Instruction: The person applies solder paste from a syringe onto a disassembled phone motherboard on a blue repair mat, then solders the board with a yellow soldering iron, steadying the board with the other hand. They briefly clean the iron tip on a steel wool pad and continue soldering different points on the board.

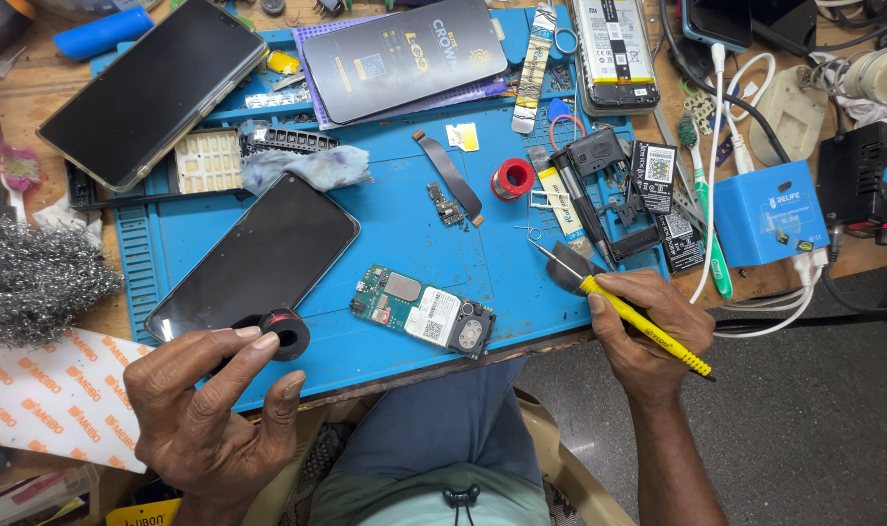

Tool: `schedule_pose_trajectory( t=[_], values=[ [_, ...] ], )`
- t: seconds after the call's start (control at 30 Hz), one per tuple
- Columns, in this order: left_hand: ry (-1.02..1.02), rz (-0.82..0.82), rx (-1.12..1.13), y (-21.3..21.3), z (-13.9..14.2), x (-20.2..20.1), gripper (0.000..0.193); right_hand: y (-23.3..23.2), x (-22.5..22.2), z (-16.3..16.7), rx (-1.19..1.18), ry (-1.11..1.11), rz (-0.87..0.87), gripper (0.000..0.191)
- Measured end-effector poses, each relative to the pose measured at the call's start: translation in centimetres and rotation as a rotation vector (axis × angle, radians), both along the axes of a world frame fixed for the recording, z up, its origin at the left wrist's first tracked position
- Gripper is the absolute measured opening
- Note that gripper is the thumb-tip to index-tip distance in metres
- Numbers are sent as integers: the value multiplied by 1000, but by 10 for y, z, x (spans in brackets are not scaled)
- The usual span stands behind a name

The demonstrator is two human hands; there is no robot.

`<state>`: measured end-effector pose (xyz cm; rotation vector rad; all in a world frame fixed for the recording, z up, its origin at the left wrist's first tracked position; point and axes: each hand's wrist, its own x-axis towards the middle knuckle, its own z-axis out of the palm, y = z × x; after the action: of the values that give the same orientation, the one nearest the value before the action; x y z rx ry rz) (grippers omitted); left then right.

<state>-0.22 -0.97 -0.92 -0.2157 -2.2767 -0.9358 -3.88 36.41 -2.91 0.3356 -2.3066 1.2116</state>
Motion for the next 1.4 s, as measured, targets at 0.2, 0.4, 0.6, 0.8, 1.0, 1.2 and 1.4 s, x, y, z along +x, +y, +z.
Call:
schedule_pose_trajectory(
  t=[0.2,0.4,0.6,0.8,1.0,1.2,1.4],
  values=[
    [23,-3,-3,-2,-5,2,28,3,1,-3,-20,9,7,17],
    [34,-8,-1,-2,-7,4,27,-3,5,6,-187,52,39,26],
    [34,-10,2,-1,-2,4,27,-23,4,28,449,49,-70,39],
    [9,-18,24,-1,1,6,27,-28,-8,40,550,41,-122,45],
    [41,-53,12,-3,-2,6,27,-18,-2,29,111,57,1,33],
    [38,-60,22,-5,0,6,26,-10,-2,13,-96,44,52,21],
    [40,-48,15,-5,0,5,26,-8,6,3,-19,55,-28,17]
  ],
)
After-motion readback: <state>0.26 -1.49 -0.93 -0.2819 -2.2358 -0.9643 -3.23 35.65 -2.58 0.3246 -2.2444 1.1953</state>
